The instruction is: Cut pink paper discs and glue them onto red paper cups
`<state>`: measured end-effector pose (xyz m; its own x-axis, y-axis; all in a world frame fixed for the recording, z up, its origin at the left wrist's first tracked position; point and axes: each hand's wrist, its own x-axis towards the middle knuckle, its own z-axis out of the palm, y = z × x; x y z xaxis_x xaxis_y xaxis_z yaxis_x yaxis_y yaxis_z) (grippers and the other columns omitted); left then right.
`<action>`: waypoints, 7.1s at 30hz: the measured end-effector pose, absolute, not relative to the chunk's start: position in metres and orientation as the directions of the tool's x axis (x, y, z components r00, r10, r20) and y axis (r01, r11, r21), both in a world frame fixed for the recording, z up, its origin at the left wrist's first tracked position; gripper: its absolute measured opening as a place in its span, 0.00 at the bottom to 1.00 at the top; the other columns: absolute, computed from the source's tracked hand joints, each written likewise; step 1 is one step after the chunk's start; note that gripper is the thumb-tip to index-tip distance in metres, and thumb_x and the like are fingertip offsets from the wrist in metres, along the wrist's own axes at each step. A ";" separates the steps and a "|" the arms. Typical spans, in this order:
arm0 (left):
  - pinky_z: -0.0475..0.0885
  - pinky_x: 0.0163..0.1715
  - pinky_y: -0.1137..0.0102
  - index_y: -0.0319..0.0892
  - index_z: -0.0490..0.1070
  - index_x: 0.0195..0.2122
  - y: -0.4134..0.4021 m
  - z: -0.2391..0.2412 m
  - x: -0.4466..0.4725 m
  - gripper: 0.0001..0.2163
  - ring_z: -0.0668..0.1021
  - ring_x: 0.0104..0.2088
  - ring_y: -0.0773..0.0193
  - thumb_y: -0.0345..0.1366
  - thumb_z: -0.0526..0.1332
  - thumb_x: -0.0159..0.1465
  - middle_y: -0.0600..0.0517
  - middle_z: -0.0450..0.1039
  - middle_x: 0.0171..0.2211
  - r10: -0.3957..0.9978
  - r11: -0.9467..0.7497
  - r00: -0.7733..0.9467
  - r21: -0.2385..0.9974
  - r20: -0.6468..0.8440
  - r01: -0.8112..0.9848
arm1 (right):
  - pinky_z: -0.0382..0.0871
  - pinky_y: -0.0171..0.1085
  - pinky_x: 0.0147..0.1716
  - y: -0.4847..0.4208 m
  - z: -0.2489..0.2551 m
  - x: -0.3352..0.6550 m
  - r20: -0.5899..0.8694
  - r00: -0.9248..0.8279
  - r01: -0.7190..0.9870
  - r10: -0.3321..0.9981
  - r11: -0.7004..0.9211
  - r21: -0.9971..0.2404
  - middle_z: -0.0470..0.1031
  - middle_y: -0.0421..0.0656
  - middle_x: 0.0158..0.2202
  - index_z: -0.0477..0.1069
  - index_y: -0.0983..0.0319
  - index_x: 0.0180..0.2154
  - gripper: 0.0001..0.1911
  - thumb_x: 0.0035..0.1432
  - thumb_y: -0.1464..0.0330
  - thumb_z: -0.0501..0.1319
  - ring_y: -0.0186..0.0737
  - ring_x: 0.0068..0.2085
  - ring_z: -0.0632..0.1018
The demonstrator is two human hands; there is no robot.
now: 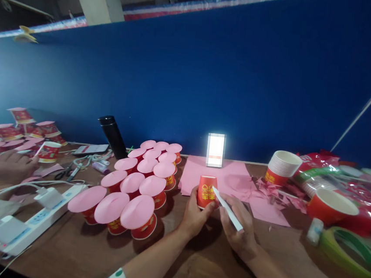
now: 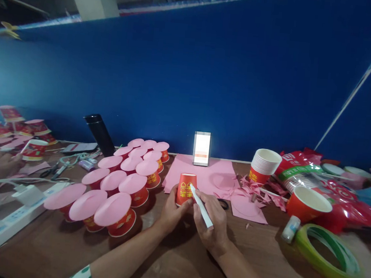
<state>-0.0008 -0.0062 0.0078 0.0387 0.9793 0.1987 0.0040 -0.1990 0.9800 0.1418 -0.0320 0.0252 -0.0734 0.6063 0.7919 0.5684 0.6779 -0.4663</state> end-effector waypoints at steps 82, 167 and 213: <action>0.69 0.45 0.64 0.41 0.59 0.54 -0.006 0.009 -0.002 0.26 0.75 0.44 0.57 0.40 0.65 0.56 0.45 0.72 0.46 0.983 -0.181 0.039 0.983 0.180 0.038 | 0.71 0.43 0.41 -0.032 0.022 0.144 0.768 -0.046 0.541 0.639 0.662 -0.518 0.75 0.49 0.41 0.68 0.61 0.47 0.13 0.60 0.71 0.53 0.45 0.42 0.76; 0.71 0.43 0.66 0.40 0.63 0.50 -0.004 0.009 0.001 0.22 0.77 0.41 0.59 0.37 0.65 0.56 0.46 0.74 0.43 0.988 -0.151 -0.021 0.988 0.150 -0.043 | 0.71 0.41 0.39 -0.033 0.028 0.144 0.772 -0.048 0.552 0.634 0.661 -0.509 0.76 0.48 0.37 0.69 0.61 0.44 0.12 0.60 0.72 0.53 0.43 0.38 0.77; 0.70 0.44 0.64 0.41 0.62 0.51 -0.005 0.006 -0.001 0.23 0.76 0.43 0.58 0.42 0.64 0.57 0.46 0.73 0.44 0.982 -0.187 0.017 0.982 0.187 -0.014 | 0.72 0.41 0.40 -0.034 0.027 0.142 0.764 -0.064 0.523 0.642 0.674 -0.522 0.76 0.48 0.38 0.70 0.62 0.45 0.12 0.60 0.72 0.54 0.43 0.40 0.77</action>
